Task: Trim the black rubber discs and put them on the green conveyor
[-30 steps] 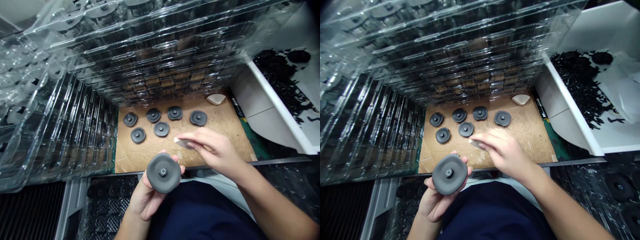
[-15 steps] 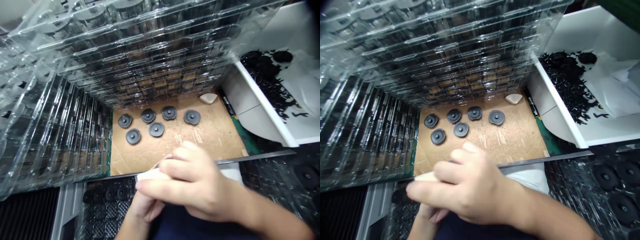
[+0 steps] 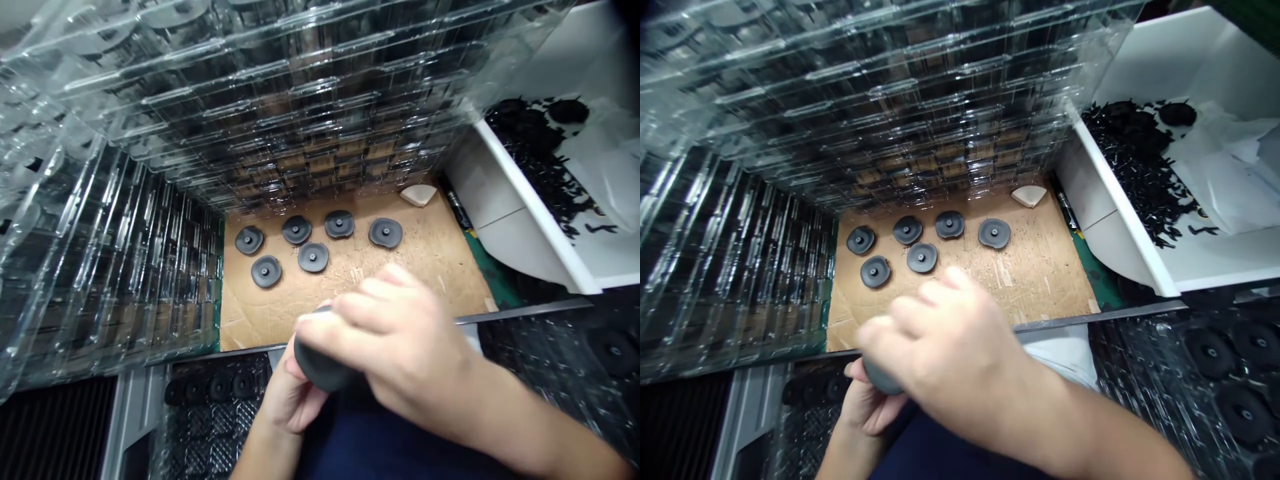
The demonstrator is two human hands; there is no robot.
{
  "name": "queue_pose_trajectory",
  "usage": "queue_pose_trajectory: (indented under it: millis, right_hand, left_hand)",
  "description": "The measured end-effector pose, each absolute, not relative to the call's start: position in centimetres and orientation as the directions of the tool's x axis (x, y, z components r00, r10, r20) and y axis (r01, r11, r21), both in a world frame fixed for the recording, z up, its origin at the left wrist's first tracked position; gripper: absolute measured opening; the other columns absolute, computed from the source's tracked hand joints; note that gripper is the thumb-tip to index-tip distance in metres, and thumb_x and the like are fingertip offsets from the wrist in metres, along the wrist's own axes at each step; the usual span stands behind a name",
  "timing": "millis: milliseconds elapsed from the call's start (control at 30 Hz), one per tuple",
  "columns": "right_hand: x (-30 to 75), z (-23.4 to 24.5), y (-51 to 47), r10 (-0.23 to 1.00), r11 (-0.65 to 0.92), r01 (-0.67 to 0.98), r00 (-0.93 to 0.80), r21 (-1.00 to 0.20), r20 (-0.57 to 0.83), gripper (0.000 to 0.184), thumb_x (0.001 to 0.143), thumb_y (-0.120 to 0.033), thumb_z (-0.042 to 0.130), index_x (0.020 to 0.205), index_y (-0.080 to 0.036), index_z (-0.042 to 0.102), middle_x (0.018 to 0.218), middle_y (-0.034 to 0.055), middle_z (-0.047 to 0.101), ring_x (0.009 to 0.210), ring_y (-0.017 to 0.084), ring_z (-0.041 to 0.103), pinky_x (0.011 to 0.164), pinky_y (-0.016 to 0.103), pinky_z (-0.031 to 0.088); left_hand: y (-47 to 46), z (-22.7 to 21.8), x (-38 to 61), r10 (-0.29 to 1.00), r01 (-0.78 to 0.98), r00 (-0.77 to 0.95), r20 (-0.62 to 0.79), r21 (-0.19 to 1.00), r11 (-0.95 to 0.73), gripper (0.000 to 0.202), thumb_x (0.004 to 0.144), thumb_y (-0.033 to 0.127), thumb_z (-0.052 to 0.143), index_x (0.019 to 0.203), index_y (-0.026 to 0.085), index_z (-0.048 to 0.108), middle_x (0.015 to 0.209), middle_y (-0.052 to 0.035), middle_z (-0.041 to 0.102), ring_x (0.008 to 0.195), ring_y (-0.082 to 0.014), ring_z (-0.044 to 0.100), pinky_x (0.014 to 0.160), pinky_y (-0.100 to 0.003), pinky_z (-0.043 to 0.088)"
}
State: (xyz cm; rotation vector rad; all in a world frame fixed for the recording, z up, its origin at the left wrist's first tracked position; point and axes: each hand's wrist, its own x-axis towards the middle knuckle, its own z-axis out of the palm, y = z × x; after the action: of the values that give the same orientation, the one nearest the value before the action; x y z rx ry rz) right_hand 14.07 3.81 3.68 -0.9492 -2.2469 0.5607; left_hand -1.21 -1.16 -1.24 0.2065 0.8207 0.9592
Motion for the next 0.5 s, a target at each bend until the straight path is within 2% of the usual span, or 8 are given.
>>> queue_pose_trajectory:
  millis: [67,200,267,367,433,500]
  right_hand:
    - [13.6,3.5,3.3,0.727,0.679,0.402,-0.483,-0.615,0.488,0.033,0.089,-0.010,0.037,0.098,-0.015,0.068,0.069,0.0020,0.064,0.060,0.014,0.050,0.060,0.030,0.033]
    - [13.4,3.5,1.3,0.829,0.558,0.494,-0.353,-0.667,0.433,0.027,0.082,-0.004,0.045,0.100,-0.003,0.065,0.076,0.0098,0.068,0.059,0.015,0.053,0.056,0.029,0.040]
    - [14.0,3.3,0.6,0.875,0.469,0.409,-0.335,-0.783,0.349,0.024,0.082,-0.005,0.048,0.099,-0.006,0.065,0.074,0.0074,0.068,0.058,0.014,0.056,0.055,0.027,0.044]
    - [15.4,1.9,0.5,0.963,0.150,0.205,-0.253,-0.967,0.095,0.019,0.086,-0.015,0.053,0.098,-0.020,0.067,0.089,0.0022,0.071,0.074,0.013,0.065,0.062,0.021,0.051]
    - [16.4,0.5,0.8,0.991,0.010,0.123,-0.137,-0.992,-0.007,0.019,0.088,-0.022,0.054,0.102,-0.025,0.066,0.100,0.0009,0.070,0.084,0.016,0.066,0.066,0.022,0.053]
    - [17.3,-0.4,1.1,0.999,-0.039,0.094,-0.016,-0.995,-0.041,0.022,0.090,-0.026,0.053,0.109,-0.026,0.063,0.103,0.0024,0.069,0.083,0.017,0.066,0.064,0.025,0.054]
  left_hand:
    - [-1.0,-1.1,-1.2,0.800,-0.658,0.276,-0.533,0.502,0.561,0.048,0.058,0.036,0.080,0.103,0.025,0.068,0.095,0.0011,0.073,0.093,-0.0166,0.065,0.075,-0.017,0.052]
    - [-0.7,-1.0,-1.1,0.855,-0.716,0.176,-0.487,0.533,0.451,0.048,0.055,0.021,0.083,0.100,0.029,0.068,0.105,0.0036,0.071,0.100,-0.0178,0.064,0.088,-0.023,0.050]
    - [-0.5,-0.9,-1.0,0.871,-0.745,0.167,-0.462,0.520,0.418,0.050,0.052,0.021,0.084,0.098,0.033,0.068,0.104,0.0063,0.071,0.098,-0.0187,0.065,0.089,-0.027,0.051]
    - [-0.2,-0.7,-0.7,0.887,-0.757,0.137,-0.441,0.531,0.381,0.046,0.055,0.029,0.083,0.099,0.033,0.068,0.103,0.0048,0.071,0.096,-0.0176,0.066,0.086,-0.025,0.052]
    - [0.0,-0.6,-0.5,0.887,-0.729,0.123,-0.444,0.566,0.384,0.050,0.056,0.033,0.082,0.103,0.028,0.067,0.106,-0.0006,0.070,0.100,-0.0209,0.064,0.088,-0.026,0.051]
    - [0.0,-0.5,-0.4,0.874,-0.703,0.128,-0.469,0.579,0.413,0.054,0.055,0.035,0.082,0.105,0.024,0.066,0.110,-0.0046,0.068,0.105,-0.0251,0.062,0.092,-0.030,0.049]
